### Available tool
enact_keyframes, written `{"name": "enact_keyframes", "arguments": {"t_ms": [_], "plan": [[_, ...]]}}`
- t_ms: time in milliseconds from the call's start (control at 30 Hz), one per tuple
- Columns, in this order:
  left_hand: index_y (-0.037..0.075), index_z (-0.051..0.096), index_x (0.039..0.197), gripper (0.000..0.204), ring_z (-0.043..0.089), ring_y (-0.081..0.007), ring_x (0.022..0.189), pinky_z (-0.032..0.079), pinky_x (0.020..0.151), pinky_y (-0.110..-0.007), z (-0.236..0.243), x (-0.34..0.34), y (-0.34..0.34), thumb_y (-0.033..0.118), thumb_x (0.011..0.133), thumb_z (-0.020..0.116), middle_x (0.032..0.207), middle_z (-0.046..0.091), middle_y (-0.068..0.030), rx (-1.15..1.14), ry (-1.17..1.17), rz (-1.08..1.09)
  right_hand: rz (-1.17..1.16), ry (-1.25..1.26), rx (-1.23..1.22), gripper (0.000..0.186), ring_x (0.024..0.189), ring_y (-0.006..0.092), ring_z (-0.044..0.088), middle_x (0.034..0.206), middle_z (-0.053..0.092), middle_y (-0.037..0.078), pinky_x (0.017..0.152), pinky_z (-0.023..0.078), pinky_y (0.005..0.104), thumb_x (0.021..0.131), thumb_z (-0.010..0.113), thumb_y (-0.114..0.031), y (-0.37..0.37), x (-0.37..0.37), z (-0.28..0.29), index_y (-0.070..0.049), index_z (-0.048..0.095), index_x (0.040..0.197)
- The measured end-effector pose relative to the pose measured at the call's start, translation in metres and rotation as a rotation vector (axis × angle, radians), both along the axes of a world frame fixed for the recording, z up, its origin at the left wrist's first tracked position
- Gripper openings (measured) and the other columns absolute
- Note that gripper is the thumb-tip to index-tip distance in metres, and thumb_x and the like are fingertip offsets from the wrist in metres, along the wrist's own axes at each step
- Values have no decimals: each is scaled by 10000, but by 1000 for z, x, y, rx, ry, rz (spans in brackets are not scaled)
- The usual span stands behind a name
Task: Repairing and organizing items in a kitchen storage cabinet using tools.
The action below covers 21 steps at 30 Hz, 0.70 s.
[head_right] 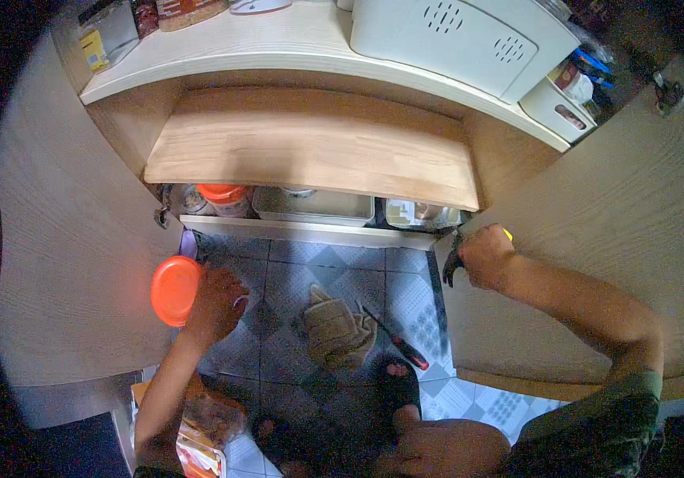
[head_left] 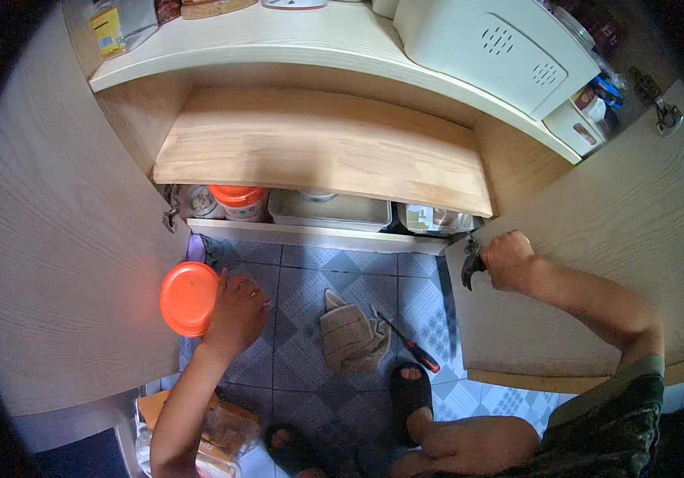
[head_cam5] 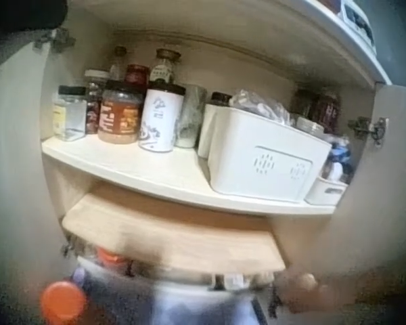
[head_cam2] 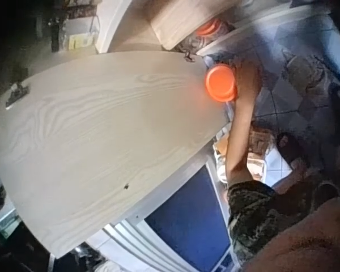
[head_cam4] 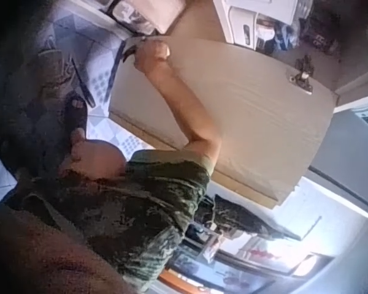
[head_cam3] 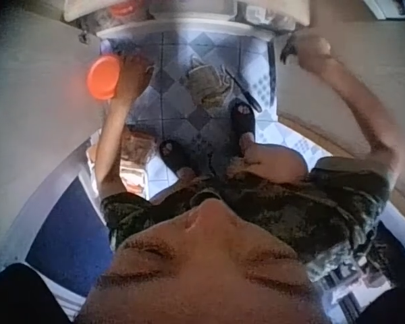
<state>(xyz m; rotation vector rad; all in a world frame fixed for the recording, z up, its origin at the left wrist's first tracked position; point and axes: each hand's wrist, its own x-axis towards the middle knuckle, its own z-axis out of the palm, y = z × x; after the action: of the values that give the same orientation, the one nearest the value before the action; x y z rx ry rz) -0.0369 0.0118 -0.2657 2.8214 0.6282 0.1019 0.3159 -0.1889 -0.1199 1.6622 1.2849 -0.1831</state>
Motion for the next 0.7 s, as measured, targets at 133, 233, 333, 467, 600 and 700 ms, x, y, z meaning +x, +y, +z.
{"name": "enact_keyframes", "arguments": {"t_ms": [133, 233, 333, 467, 600, 700], "plan": [[99, 631, 884, 172, 425, -261, 1095, 187, 1030, -512, 3, 4, -3, 182, 742, 580, 977, 572, -71, 43, -9, 7, 86, -141, 75, 133, 809, 210, 622, 849, 645, 80, 672, 452, 358, 752, 549, -179, 5, 31, 0, -112, 658, 791], [96, 638, 861, 158, 427, -260, 1094, 186, 1028, -520, 1, 5, -3, 180, 743, 574, 970, 577, -69, 61, -28, -8, 182, -151, 12, 142, 804, 200, 616, 829, 647, 66, 701, 438, 361, 769, 539, -202, 1, 22, 7, -135, 655, 814], [96, 642, 848, 152, 434, -262, 1089, 188, 1025, -528, -3, 3, -2, 177, 743, 567, 970, 581, -68, 56, -31, 7, 122, -136, -92, 141, 807, 200, 615, 810, 649, 53, 698, 433, 362, 765, 546, -210, 7, 21, 9, -142, 654, 827], [96, 640, 838, 145, 445, -271, 1079, 194, 1020, -536, 4, 10, -6, 172, 747, 557, 966, 583, -72, 88, -29, -3, 166, -181, -1, 161, 813, 202, 623, 824, 654, 56, 687, 444, 356, 759, 554, -228, 9, 37, 9, -126, 654, 834], [96, 639, 836, 144, 442, -272, 1085, 192, 1018, -541, 0, 5, -5, 168, 746, 553, 955, 586, -75, 16, -33, -15, 70, -55, -235, 159, 800, 196, 629, 840, 656, 64, 664, 456, 349, 748, 569, -236, 26, -16, 26, -118, 656, 809], [97, 638, 835, 142, 442, -273, 1087, 190, 1014, -550, -1, 12, -4, 166, 742, 556, 946, 588, -72, 76, -48, -24, 99, -255, 18, 170, 801, 197, 629, 833, 657, 60, 653, 464, 352, 727, 602, -252, 31, 33, 14, -115, 662, 808]]}}
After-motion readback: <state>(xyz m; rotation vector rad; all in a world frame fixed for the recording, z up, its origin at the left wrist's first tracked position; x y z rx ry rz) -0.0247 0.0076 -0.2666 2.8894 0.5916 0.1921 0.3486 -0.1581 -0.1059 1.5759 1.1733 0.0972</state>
